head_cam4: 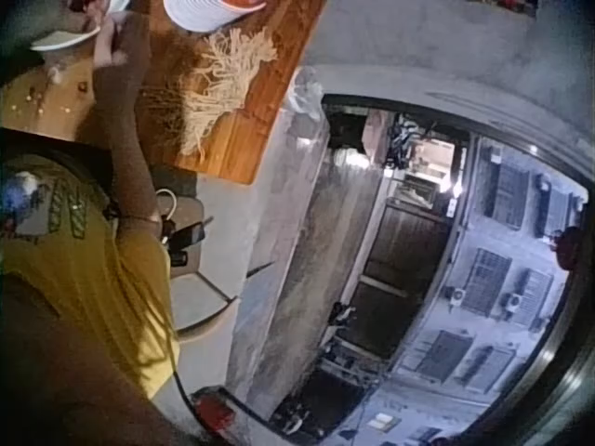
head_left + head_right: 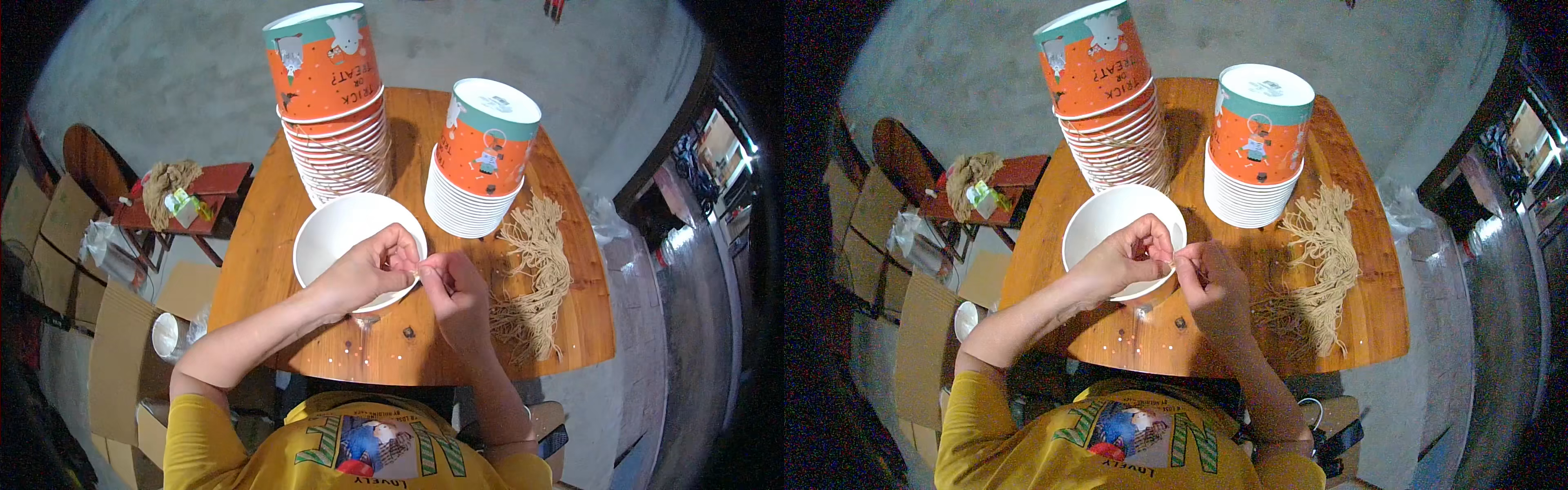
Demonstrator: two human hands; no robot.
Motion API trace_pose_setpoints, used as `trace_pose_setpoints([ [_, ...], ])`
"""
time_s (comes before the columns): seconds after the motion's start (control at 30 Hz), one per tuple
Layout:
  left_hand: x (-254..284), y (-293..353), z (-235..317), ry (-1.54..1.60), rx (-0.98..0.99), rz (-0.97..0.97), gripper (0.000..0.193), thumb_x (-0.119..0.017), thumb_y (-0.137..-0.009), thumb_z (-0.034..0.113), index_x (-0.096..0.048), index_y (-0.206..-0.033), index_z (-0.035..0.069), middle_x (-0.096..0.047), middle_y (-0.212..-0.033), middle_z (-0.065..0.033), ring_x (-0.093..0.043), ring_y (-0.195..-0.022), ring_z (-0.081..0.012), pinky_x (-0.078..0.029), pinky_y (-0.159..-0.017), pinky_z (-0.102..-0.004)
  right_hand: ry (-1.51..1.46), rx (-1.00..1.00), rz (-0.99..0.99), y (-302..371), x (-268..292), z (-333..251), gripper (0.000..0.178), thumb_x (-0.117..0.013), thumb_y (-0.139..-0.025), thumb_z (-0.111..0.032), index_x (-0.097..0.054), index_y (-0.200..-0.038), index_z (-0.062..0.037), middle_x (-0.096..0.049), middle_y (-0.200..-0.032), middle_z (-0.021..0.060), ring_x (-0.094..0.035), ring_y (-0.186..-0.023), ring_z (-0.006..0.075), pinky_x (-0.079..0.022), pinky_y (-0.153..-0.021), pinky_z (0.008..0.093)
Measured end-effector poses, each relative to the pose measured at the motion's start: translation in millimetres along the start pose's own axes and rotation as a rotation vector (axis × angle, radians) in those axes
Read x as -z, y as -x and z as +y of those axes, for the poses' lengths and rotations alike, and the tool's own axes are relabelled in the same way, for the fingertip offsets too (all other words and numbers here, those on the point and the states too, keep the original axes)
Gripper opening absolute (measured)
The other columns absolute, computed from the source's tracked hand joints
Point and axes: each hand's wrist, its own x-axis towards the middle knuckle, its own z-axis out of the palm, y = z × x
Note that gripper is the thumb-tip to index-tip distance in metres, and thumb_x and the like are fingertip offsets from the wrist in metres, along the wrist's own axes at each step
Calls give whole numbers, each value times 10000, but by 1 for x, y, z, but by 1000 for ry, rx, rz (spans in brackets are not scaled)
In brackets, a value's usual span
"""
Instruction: Attaching string handles to decorative paper buckets by threading them through pre-punched holes and tying knots.
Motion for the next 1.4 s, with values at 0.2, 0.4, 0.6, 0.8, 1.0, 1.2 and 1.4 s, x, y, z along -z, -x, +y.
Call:
trace_pose_setpoints([
  [0.2,2,-4,-1,152,107,9,235,-618,-824,-49,-515,-992,80,-537,-876,29,-509,-809,-47,-429,-767,-184,-66,15,13,1,-1,-1,129,-661,-839,-42,-582,-941,-43,-584,-773,73,-607,-665,156,-481,-577,299],
  [0.4,6,-8,-2,287,179,-23,337,-622,-817,-74,-482,-1098,48,-584,-923,-4,-568,-867,-75,-462,-798,-193,95,175,34,1,2,4,199,-687,-796,-16,-566,-946,-66,-549,-859,89,-603,-684,200,-484,-568,309],
  [0.6,4,-6,1,267,213,-2,382,-631,-818,-60,-464,-1144,45,-585,-923,-11,-571,-860,-82,-465,-799,-194,225,279,-7,0,10,3,235,-717,-754,-30,-571,-928,-90,-528,-844,83,-598,-683,240,-494,-566,335],
  [0.8,0,-4,1,108,155,24,388,-648,-821,-35,-467,-1154,50,-572,-908,-4,-555,-841,-81,-459,-789,-205,221,316,5,-2,12,0,147,-692,-766,31,-623,-860,-58,-528,-821,58,-509,-603,146,-422,-526,268],
  [1.0,-5,-3,1,-18,112,39,347,-626,-847,-7,-475,-1153,50,-557,-894,-3,-531,-827,-79,-441,-773,-210,174,274,21,-2,9,2,113,-673,-784,21,-609,-851,-44,-506,-762,33,-487,-591,119,-395,-526,261],
  [1.2,-7,-1,1,-124,72,54,265,-586,-891,32,-488,-1137,44,-520,-870,9,-485,-803,-69,-424,-748,-205,-96,2,-45,-1,4,10,110,-676,-827,-38,-589,-890,-58,-523,-717,1,-505,-629,73,-417,-575,225],
  [1.4,-8,-1,2,-173,81,64,212,-564,-918,47,-490,-1117,43,-494,-863,19,-464,-800,-68,-418,-750,-205,-376,-227,-27,2,-2,22,63,-629,-862,-32,-580,-894,-56,-505,-677,-40,-454,-601,40,-376,-538,215],
])
